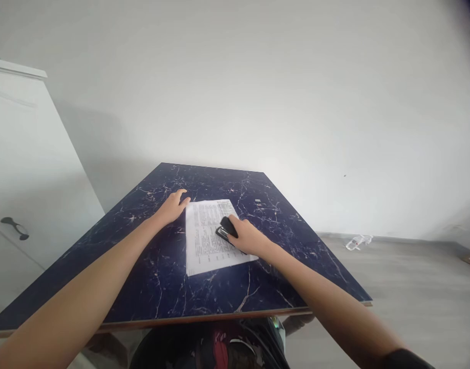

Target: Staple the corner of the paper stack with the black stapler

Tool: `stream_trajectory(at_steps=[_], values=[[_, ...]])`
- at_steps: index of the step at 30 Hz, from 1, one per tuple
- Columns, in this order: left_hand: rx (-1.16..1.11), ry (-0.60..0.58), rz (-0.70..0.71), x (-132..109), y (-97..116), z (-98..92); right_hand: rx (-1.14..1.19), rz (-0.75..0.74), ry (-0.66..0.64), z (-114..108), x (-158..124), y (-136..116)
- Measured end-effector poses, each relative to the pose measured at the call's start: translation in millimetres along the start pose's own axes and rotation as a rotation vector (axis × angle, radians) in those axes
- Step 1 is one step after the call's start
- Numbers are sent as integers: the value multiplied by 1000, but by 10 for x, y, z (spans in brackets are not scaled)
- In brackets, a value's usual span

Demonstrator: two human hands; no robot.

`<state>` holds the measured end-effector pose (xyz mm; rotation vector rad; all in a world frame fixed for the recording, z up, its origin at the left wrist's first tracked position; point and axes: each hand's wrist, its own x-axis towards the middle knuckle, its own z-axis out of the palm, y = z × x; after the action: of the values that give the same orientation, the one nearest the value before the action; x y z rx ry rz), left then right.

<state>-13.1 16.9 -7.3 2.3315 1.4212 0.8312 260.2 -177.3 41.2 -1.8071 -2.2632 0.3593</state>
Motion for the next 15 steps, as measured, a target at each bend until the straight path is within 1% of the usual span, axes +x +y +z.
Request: stream_trajectory(at_steps=[2, 4, 7, 9, 11, 13, 15], values=[[0, -6, 17, -4, -14, 28, 14, 117, 30, -30, -304, 174], [12, -23, 26, -5, -24, 52, 41, 215, 44, -73, -579, 406], [20, -21, 11, -1, -35, 73, 69, 310, 103, -133, -829, 749], [21, -4, -6, 1, -43, 83, 86, 354, 123, -160, -880, 896], [24, 6, -26, -1, -50, 91, 97, 363, 103, -201, -872, 973], [24, -2, -43, -6, -52, 95, 118, 332, 51, -286, -829, 1032], [14, -8, -48, -13, -47, 95, 182, 284, 50, -414, -741, 1130]])
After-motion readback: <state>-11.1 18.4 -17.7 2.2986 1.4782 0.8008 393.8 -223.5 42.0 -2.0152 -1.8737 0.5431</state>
